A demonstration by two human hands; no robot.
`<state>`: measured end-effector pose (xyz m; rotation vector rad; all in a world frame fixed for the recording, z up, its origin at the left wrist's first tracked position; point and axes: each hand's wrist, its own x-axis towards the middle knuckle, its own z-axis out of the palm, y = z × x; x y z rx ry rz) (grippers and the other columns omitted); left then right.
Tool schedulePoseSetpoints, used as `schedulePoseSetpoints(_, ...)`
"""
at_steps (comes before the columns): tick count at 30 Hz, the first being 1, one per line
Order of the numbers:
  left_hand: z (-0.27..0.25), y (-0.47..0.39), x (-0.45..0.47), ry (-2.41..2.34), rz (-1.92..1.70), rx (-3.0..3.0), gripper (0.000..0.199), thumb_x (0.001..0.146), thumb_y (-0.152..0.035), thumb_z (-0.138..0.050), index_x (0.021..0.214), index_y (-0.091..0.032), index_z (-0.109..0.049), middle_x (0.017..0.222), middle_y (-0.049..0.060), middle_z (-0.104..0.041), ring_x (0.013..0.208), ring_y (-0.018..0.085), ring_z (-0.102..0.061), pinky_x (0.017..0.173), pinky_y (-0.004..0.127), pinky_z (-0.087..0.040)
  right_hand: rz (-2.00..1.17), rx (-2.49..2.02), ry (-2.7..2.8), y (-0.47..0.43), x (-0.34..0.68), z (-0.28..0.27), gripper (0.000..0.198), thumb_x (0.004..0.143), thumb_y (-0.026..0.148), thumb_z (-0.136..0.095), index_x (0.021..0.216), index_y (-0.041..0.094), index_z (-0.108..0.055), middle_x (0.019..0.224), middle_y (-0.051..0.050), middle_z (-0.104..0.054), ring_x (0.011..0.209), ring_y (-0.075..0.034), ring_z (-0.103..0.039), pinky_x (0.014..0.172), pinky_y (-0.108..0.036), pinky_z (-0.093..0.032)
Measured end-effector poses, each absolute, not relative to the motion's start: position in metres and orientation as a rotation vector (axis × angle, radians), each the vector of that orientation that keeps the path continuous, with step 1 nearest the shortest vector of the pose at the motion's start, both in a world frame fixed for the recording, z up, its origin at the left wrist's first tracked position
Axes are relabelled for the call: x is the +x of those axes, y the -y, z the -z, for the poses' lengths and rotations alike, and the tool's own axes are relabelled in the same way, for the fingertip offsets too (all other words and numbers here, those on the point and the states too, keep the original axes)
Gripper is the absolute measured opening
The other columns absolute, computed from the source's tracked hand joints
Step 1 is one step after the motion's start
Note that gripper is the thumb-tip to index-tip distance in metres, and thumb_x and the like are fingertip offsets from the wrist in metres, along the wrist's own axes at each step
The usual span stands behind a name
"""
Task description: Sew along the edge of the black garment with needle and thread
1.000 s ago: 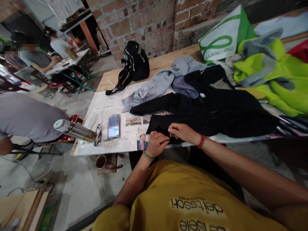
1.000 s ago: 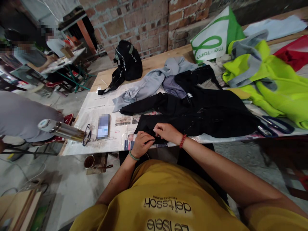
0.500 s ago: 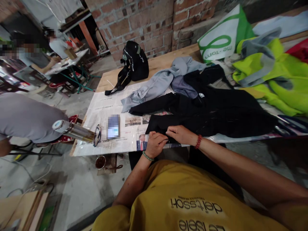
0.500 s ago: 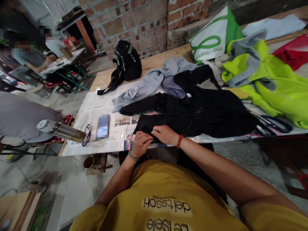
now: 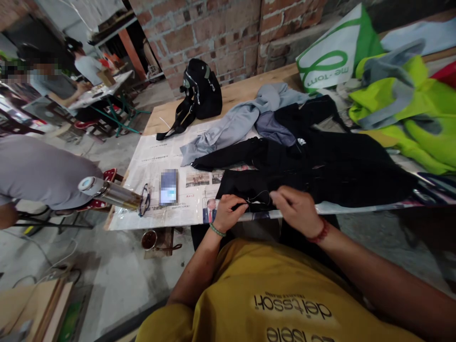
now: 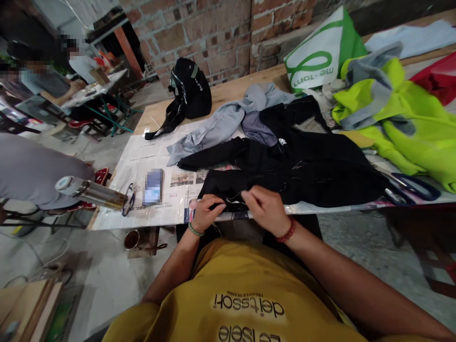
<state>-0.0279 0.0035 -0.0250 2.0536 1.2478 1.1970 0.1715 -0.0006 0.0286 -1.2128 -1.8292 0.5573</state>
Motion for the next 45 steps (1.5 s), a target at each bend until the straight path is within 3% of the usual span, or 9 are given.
schedulePoseSetpoints(3, 0.024, -0.003, -0.027, -1.225, -1.216, 2.064, 0.009, 0.079, -0.024, -0.063, 0.074, -0.019, -0.068, 0.07, 0.002, -0.068, 0.069, 0.014, -0.059, 0.072, 0.031, -0.042, -1.031, -1.255, 1.954, 0.03, 0.161, -0.005, 0.037, 0.086, 0.038, -0.043, 0.055, 0.018, -0.05, 0.05, 0.002, -0.047, 0.046, -0.009, -0.044, 0.046, -0.022, -0.033)
schedulePoseSetpoints(5, 0.023, -0.003, -0.027, -1.187, -1.216, 2.079, 0.011, 0.079, -0.027, -0.063, 0.074, -0.019, -0.068, 0.07, 0.002, -0.068, 0.068, 0.014, -0.06, 0.071, 0.032, -0.042, -1.327, -1.337, 1.823, 0.039, 0.152, 0.011, 0.025, 0.085, 0.038, -0.044, 0.081, 0.018, -0.059, 0.058, 0.003, -0.054, 0.044, -0.009, -0.05, 0.045, -0.022, -0.037)
schedulePoseSetpoints(8, 0.021, -0.004, -0.028, -1.111, -1.182, 2.102, 0.015, 0.08, -0.031, -0.062, 0.073, -0.019, -0.068, 0.07, 0.002, -0.069, 0.067, 0.014, -0.06, 0.07, 0.032, -0.042, -1.564, -1.399, 1.591, 0.038, 0.145, 0.02, 0.035, 0.082, 0.04, -0.046, 0.106, 0.016, -0.053, 0.069, 0.001, -0.061, 0.041, -0.009, -0.054, 0.043, -0.021, -0.039)
schedulePoseSetpoints(14, 0.02, -0.004, -0.03, -1.053, -1.113, 2.135, 0.025, 0.082, -0.039, -0.059, 0.071, -0.019, -0.069, 0.067, 0.003, -0.068, 0.066, 0.014, -0.06, 0.07, 0.031, -0.041, -1.729, -1.353, 1.419, 0.026, 0.141, 0.009, 0.025, 0.079, 0.041, -0.047, 0.082, 0.017, -0.056, 0.074, -0.001, -0.065, 0.04, -0.006, -0.054, 0.037, -0.018, -0.033)
schedulePoseSetpoints(21, 0.022, -0.005, -0.028, -1.007, -1.013, 2.241, 0.026, 0.083, -0.039, -0.057, 0.071, -0.02, -0.071, 0.066, 0.002, -0.068, 0.064, 0.013, -0.059, 0.074, 0.032, -0.039, -1.929, -1.351, 1.18, 0.026, 0.142, 0.009, 0.01, 0.073, 0.02, -0.048, 0.081, 0.017, -0.052, 0.07, 0.001, -0.063, 0.039, -0.006, -0.054, 0.034, -0.016, -0.03)
schedulePoseSetpoints(30, 0.023, -0.005, -0.028, -1.026, -0.955, 2.247, 0.018, 0.081, -0.034, -0.061, 0.075, -0.019, -0.069, 0.07, 0.002, -0.069, 0.066, 0.013, -0.06, 0.074, 0.032, -0.039, -1.879, -1.324, 1.162, 0.023, 0.139, 0.012, 0.021, 0.078, 0.034, -0.051, 0.069, 0.016, -0.049, 0.06, 0.003, -0.059, 0.036, -0.004, -0.049, 0.035, -0.016, -0.029)
schedulePoseSetpoints(38, 0.025, -0.003, -0.025, -1.162, -1.09, 2.232, 0.011, 0.082, -0.024, -0.06, 0.079, -0.018, -0.068, 0.074, 0.004, -0.069, 0.071, 0.014, -0.061, 0.071, 0.031, -0.042, -1.802, -1.353, 1.239, 0.026, 0.14, 0.019, 0.015, 0.078, 0.031, -0.048, 0.073, 0.017, -0.05, 0.051, 0.006, -0.054, 0.032, -0.005, -0.044, 0.034, -0.017, -0.028)
schedulePoseSetpoints(45, 0.027, -0.004, -0.026, -1.2, -1.139, 2.153, 0.013, 0.081, -0.028, -0.061, 0.078, -0.019, -0.07, 0.074, 0.004, -0.07, 0.07, 0.014, -0.062, 0.071, 0.031, -0.044, -1.856, -1.382, 1.297, 0.025, 0.144, 0.014, 0.01, 0.075, 0.024, -0.044, 0.072, 0.017, -0.05, 0.05, 0.006, -0.054, 0.032, -0.005, -0.045, 0.035, -0.016, -0.031)
